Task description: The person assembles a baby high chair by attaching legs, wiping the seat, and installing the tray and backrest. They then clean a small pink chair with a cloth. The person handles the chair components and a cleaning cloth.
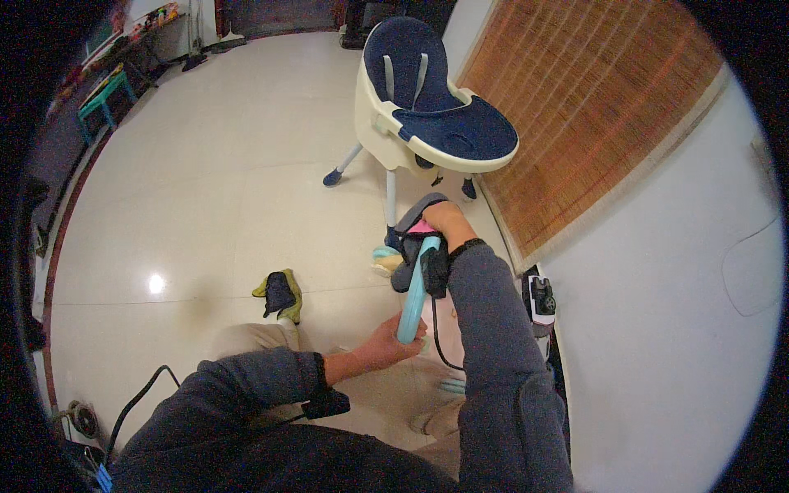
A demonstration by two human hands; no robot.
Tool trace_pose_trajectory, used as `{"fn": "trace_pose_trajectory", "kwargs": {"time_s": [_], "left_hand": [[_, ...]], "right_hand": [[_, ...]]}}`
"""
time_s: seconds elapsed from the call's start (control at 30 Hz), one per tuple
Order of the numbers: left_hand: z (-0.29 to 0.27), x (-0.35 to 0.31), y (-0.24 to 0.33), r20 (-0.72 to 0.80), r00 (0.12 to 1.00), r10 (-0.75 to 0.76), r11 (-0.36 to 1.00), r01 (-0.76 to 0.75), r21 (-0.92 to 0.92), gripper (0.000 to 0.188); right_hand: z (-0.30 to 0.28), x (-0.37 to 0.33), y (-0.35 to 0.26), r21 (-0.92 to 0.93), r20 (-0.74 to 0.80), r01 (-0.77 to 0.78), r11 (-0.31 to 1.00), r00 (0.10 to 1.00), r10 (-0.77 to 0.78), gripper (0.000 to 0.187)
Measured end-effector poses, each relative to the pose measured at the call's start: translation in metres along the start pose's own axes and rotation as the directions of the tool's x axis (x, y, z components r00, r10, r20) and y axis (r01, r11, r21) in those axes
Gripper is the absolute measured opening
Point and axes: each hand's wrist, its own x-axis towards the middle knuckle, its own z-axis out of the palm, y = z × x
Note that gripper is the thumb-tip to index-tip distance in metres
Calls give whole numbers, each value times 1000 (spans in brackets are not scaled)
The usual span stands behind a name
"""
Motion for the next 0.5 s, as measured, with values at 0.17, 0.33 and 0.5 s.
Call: {"fn": "trace_pose_trajectory", "kwargs": {"time_s": [0.17, 0.33, 0.5], "left_hand": [[-4, 11, -10, 17, 996, 93, 977, -95, 190, 37], [-13, 16, -12, 18, 955, 295, 857, -273, 437, 44], [-19, 17, -14, 11, 952, 306, 860, -281, 426, 44]], "right_hand": [[9, -10, 13, -10, -132, 13, 1000, 991, -14, 53], [46, -84, -7, 412, -340, -15, 911, 925, 169, 79], [66, -146, -33, 483, -368, 80, 872, 922, 119, 72]]}}
